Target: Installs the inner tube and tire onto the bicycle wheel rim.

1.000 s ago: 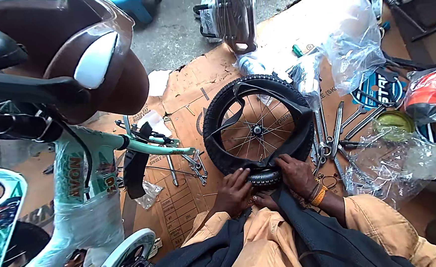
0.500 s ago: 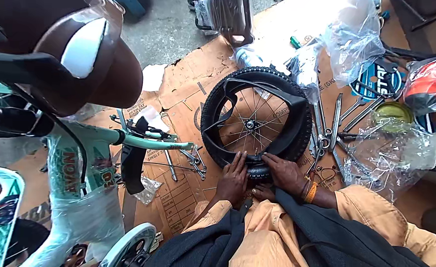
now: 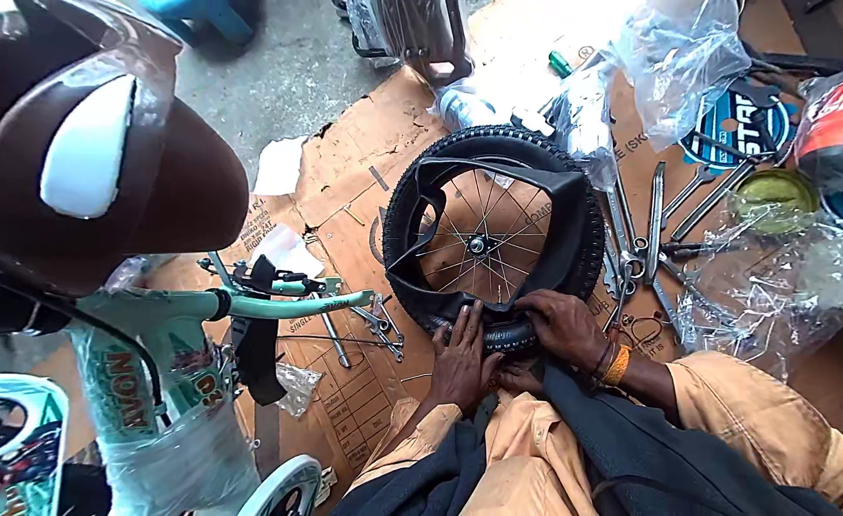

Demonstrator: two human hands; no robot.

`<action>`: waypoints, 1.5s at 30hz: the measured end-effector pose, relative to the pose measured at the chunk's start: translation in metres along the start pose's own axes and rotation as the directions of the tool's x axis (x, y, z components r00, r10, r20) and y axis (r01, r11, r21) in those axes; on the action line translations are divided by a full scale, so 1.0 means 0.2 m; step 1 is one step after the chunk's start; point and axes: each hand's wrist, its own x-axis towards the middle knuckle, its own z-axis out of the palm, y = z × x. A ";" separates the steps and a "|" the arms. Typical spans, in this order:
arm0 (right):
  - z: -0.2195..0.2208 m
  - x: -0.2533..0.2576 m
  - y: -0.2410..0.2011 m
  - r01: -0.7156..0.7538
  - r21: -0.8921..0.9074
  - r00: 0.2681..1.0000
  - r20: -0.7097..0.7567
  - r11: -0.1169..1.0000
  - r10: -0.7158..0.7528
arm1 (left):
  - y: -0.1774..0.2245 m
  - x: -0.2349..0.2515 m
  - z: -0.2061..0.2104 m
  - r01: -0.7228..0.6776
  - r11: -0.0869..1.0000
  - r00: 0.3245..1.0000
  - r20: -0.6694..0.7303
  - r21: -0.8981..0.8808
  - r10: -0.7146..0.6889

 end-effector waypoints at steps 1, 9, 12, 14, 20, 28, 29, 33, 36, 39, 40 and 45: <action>-0.01 0.00 -0.01 -0.006 -0.010 1.000 0.010 1.000 0.006 | 0.00 0.01 -0.01 0.019 0.999 1.000 0.009 -0.046 -0.018; -0.05 -0.02 -0.01 0.013 -0.316 0.939 0.331 0.949 0.098 | -0.08 0.07 -0.10 -0.078 0.995 0.972 0.217 -0.063 0.090; -0.07 -0.01 -0.02 0.040 -0.368 0.917 0.383 0.929 0.112 | -0.05 0.11 -0.16 -0.080 0.997 0.962 0.260 -0.012 0.081; -0.09 -0.01 -0.03 0.076 -0.388 0.906 0.412 0.919 0.099 | -0.04 0.13 -0.18 -0.064 0.998 0.954 0.293 -0.015 0.065; -0.08 -0.05 0.02 0.106 -0.419 0.919 0.389 0.902 0.073 | -0.01 0.12 -0.20 -0.109 0.992 0.981 0.170 0.055 0.098; -0.10 -0.09 0.07 0.215 -0.437 0.943 0.324 0.873 -0.070 | 0.01 0.14 -0.20 -0.114 0.993 0.993 0.022 0.037 0.114; -0.11 -0.07 0.05 0.234 -0.441 0.930 0.361 0.866 -0.067 | 0.01 0.16 -0.21 -0.115 0.993 0.992 0.058 0.033 0.113; -0.10 0.00 0.04 0.292 -0.487 0.892 0.448 0.823 -0.051 | 0.01 0.23 -0.23 -0.178 0.983 0.961 0.224 0.055 0.161; -0.16 0.07 0.05 0.304 -0.406 0.830 0.558 0.862 -0.030 | 0.01 0.25 -0.24 -0.226 0.974 0.943 0.259 0.036 0.209; -0.18 0.10 0.04 0.276 -0.393 0.819 0.574 0.877 -0.001 | 0.02 0.24 -0.25 -0.228 0.973 0.941 0.263 0.032 0.211; -0.18 0.10 0.04 0.263 -0.403 0.829 0.559 0.877 0.009 | 0.02 0.24 -0.25 -0.226 0.973 0.943 0.259 0.040 0.208; -0.15 0.10 0.01 0.208 -0.465 0.840 0.536 0.861 0.086 | 0.00 0.26 -0.27 -0.201 0.979 0.928 0.312 -0.037 0.202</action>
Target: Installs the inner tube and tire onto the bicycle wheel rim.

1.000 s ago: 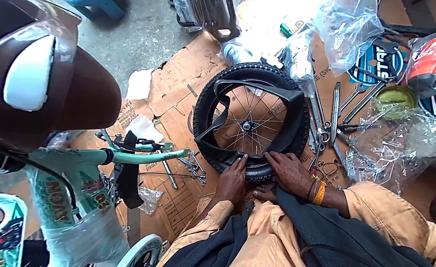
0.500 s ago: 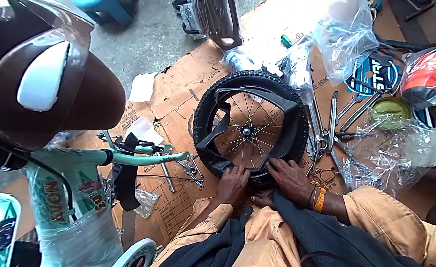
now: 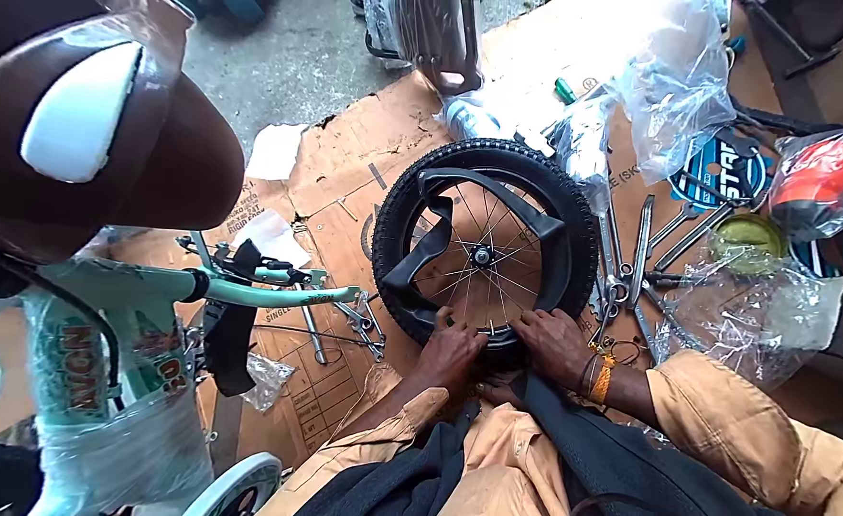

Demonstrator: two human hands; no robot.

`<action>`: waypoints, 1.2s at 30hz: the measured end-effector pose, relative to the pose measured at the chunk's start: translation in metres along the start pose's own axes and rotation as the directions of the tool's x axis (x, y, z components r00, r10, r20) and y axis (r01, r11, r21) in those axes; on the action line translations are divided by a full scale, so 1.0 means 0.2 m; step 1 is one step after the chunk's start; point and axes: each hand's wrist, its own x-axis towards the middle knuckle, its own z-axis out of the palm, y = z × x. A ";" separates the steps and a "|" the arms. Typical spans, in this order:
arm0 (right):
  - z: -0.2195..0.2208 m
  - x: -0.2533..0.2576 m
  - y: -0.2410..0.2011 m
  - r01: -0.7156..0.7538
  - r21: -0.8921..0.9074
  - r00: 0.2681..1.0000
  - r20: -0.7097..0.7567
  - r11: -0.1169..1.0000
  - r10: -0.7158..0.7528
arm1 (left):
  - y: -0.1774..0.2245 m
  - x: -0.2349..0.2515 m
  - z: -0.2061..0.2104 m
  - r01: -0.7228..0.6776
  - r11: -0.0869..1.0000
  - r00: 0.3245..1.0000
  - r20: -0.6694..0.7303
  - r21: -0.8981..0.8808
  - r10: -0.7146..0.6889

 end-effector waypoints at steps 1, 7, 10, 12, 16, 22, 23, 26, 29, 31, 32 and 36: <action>-0.02 0.01 -0.01 -0.020 0.008 0.999 0.040 1.000 0.020 | -0.02 0.01 -0.01 0.002 0.999 0.999 0.034 -0.040 0.000; -0.07 0.02 -0.05 -0.059 -0.010 0.990 0.125 0.998 0.060 | -0.09 0.04 0.01 -0.007 0.985 0.995 0.093 -0.170 0.024; -0.06 0.02 -0.03 -0.066 -0.015 0.985 0.159 0.998 0.067 | -0.06 0.04 0.00 0.029 0.974 0.995 0.101 -0.223 -0.006; -0.06 0.01 -0.02 -0.069 -0.013 0.982 0.174 0.998 0.070 | -0.04 0.04 -0.01 0.079 0.968 0.992 0.114 -0.237 -0.053; -0.06 0.02 -0.03 -0.056 -0.033 0.984 0.167 0.998 0.060 | -0.02 0.05 -0.01 0.078 0.966 0.993 0.108 -0.245 -0.053; -0.10 0.04 -0.09 -0.133 -0.019 0.960 0.247 0.991 0.134 | -0.01 0.06 -0.01 0.061 0.972 0.988 0.152 -0.229 -0.027; -0.09 0.04 -0.09 -0.141 -0.002 0.961 0.240 0.990 0.137 | -0.01 0.06 -0.01 0.055 0.974 0.988 0.151 -0.222 -0.021; -0.06 0.01 -0.09 -0.136 0.014 0.970 0.204 0.991 0.131 | 0.00 0.07 0.00 0.029 0.979 0.993 0.115 -0.202 -0.006; -0.05 0.00 -0.07 -0.111 0.018 0.976 0.191 0.994 0.106 | 0.00 0.09 0.03 0.002 0.980 0.992 0.121 -0.197 0.022; -0.06 0.01 -0.05 -0.099 0.031 0.975 0.205 0.995 0.090 | 0.00 0.10 0.01 -0.019 0.982 0.990 0.134 -0.189 0.045; -0.07 0.01 -0.04 -0.096 0.035 0.971 0.225 0.995 0.086 | 0.00 0.10 0.01 -0.031 0.983 0.989 0.136 -0.181 0.056; -0.09 0.04 0.01 -0.045 0.027 0.962 0.269 0.999 0.036 | 0.00 0.10 0.00 -0.026 0.988 0.987 0.155 -0.152 0.049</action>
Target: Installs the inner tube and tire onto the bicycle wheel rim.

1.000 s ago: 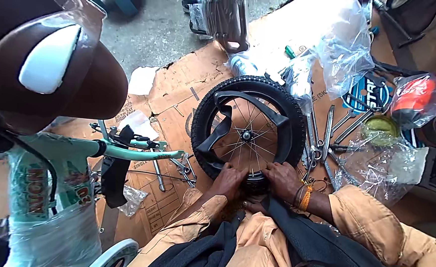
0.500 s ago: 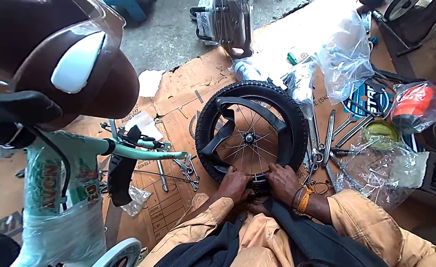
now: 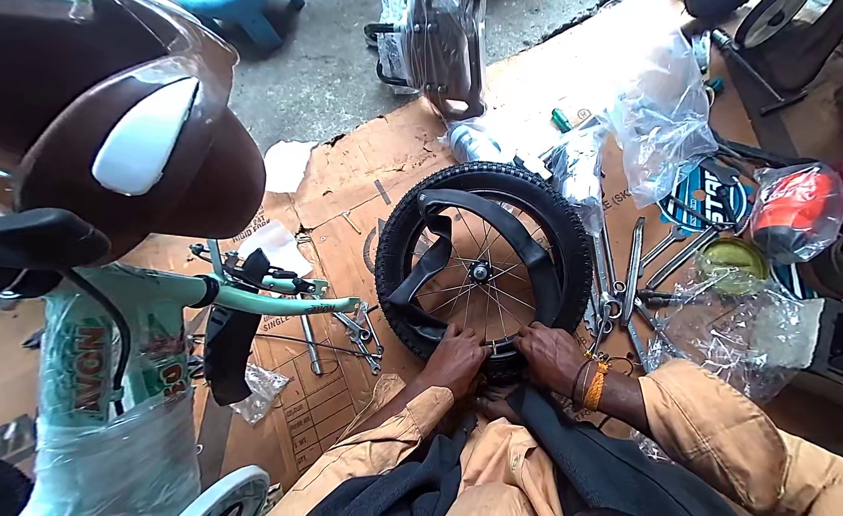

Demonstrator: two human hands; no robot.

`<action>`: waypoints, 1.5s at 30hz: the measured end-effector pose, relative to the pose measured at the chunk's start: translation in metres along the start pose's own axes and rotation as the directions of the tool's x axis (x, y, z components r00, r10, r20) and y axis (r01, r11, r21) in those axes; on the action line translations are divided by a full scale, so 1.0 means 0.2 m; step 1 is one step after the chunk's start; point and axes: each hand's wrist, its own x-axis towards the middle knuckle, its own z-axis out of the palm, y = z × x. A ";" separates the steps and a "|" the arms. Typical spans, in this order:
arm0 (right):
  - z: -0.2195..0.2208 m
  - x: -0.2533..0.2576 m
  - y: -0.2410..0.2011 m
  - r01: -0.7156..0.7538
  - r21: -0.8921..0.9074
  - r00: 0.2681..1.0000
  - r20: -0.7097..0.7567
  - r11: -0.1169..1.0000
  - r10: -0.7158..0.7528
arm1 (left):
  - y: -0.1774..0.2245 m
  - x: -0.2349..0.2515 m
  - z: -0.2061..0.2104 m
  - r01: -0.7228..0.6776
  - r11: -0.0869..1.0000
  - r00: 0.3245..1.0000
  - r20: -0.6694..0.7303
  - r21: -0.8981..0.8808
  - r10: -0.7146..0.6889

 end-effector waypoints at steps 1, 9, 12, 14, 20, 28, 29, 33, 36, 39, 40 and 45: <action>0.00 0.01 0.00 0.001 -0.012 1.000 -0.002 1.000 -0.001 | -0.01 0.00 0.00 0.002 1.000 1.000 0.003 -0.020 -0.002; -0.12 0.01 -0.18 0.038 -0.270 0.998 0.064 0.962 -0.021 | 0.02 0.00 0.08 0.057 0.993 0.996 -0.066 -0.101 -0.064; -0.05 0.02 -0.17 0.126 -0.121 0.992 0.032 0.985 -0.123 | 0.03 0.01 0.09 0.072 0.992 0.993 -0.089 -0.104 -0.081; 0.03 0.00 -0.13 0.140 -0.026 0.988 -0.057 0.990 -0.141 | 0.03 0.01 0.10 0.065 0.992 0.992 -0.104 -0.104 -0.075; 0.06 -0.02 -0.07 0.165 0.036 0.981 -0.113 0.986 -0.160 | 0.05 -0.01 0.12 0.033 0.997 0.990 -0.138 -0.066 -0.042; 0.06 -0.01 -0.08 0.133 -0.005 0.991 -0.031 0.991 -0.133 | 0.08 -0.04 0.14 0.065 0.997 0.971 -0.230 -0.035 -0.071; 0.05 -0.01 -0.09 0.118 -0.007 0.993 -0.016 0.993 -0.118 | 0.09 -0.04 0.14 0.080 0.996 0.972 -0.219 -0.034 -0.086; 0.00 0.01 -0.12 0.072 -0.009 0.996 0.048 0.997 -0.072 | 0.07 -0.02 0.12 0.089 0.993 0.982 -0.163 -0.074 -0.100; -0.04 0.02 -0.12 0.049 0.035 0.996 0.077 0.998 -0.051 | 0.06 -0.02 0.11 0.043 0.986 0.988 -0.138 -0.162 -0.065; -0.06 0.04 -0.11 0.030 0.047 0.993 0.111 0.998 -0.035 | 0.06 -0.03 0.12 0.000 0.989 0.986 -0.166 -0.150 -0.026; -0.06 0.04 -0.12 0.025 0.036 0.991 0.127 0.999 -0.029 | 0.05 -0.03 0.13 -0.014 0.990 0.983 -0.185 -0.141 -0.013; -0.04 0.03 -0.14 0.016 -0.019 0.996 0.087 1.000 -0.014 | 0.05 -0.03 0.15 -0.023 0.993 0.969 -0.249 -0.117 -0.007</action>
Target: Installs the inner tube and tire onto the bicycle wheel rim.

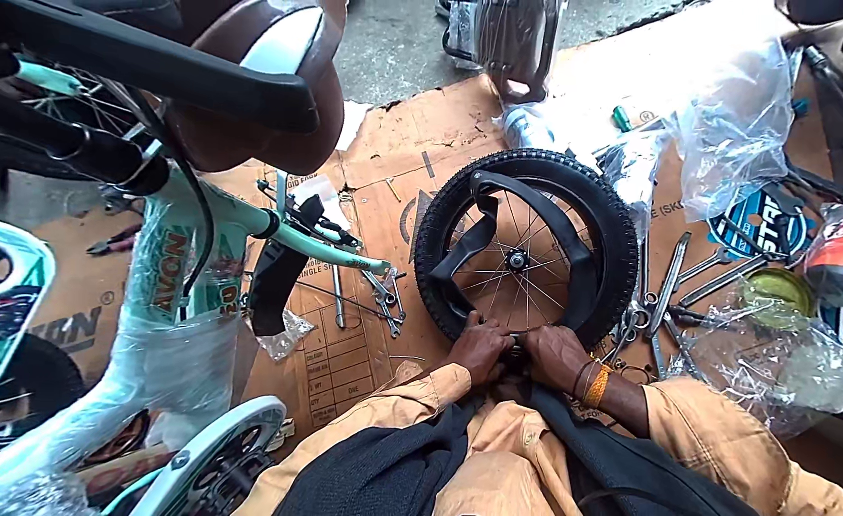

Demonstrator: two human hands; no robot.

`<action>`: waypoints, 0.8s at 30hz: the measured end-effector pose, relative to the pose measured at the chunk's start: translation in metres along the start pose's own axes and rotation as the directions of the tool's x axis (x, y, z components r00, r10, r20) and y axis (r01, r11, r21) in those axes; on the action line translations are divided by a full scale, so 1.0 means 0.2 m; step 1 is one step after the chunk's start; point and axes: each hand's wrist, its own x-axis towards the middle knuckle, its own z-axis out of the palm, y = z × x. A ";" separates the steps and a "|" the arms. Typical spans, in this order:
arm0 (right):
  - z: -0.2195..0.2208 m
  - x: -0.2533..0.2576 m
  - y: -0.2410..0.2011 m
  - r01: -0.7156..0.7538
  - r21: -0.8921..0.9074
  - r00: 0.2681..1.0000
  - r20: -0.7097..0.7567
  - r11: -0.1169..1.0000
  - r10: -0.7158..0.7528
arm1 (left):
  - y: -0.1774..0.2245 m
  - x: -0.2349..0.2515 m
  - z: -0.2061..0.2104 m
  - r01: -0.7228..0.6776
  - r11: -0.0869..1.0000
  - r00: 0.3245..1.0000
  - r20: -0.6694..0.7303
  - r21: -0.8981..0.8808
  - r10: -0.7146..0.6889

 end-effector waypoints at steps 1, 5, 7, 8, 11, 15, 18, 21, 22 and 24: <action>0.03 -0.01 0.01 0.014 0.006 0.999 -0.050 1.000 -0.014 | 0.00 0.00 0.00 0.008 1.000 1.000 0.001 0.000 -0.008; 0.13 -0.02 0.03 0.038 -0.012 0.986 -0.161 0.999 -0.040 | 0.01 0.01 0.00 0.029 1.000 1.000 0.007 0.001 -0.029; 0.12 -0.02 0.01 0.001 -0.012 0.987 -0.160 1.000 -0.003 | 0.01 0.01 0.00 0.045 0.999 0.999 0.010 0.012 -0.045; 0.11 -0.02 -0.01 -0.021 -0.014 0.989 -0.143 1.000 0.018 | 0.01 0.02 0.01 0.053 0.998 0.998 0.017 0.016 -0.054; 0.10 0.00 -0.03 -0.050 -0.012 0.992 -0.115 0.999 0.048 | 0.03 0.02 0.00 0.107 0.994 0.994 0.033 0.038 -0.108; 0.15 0.02 0.00 -0.019 0.048 0.982 -0.189 0.999 0.028 | 0.07 0.03 0.00 0.198 0.978 0.980 0.021 0.072 -0.200; 0.16 0.04 0.00 -0.036 0.076 0.982 -0.183 0.996 0.050 | 0.07 0.05 -0.02 0.229 0.970 0.967 0.099 0.086 -0.237; 0.16 0.05 0.00 -0.046 0.069 0.982 -0.178 0.997 0.058 | 0.04 0.07 -0.05 0.179 0.980 0.967 0.168 0.086 -0.192; 0.17 0.04 0.00 -0.030 0.052 0.982 -0.186 0.998 0.039 | 0.04 0.07 -0.05 0.160 0.983 0.969 0.173 0.093 -0.174; 0.18 0.03 0.02 0.017 0.009 0.979 -0.205 1.000 -0.015 | 0.03 0.07 -0.05 0.128 0.985 0.977 0.158 0.119 -0.146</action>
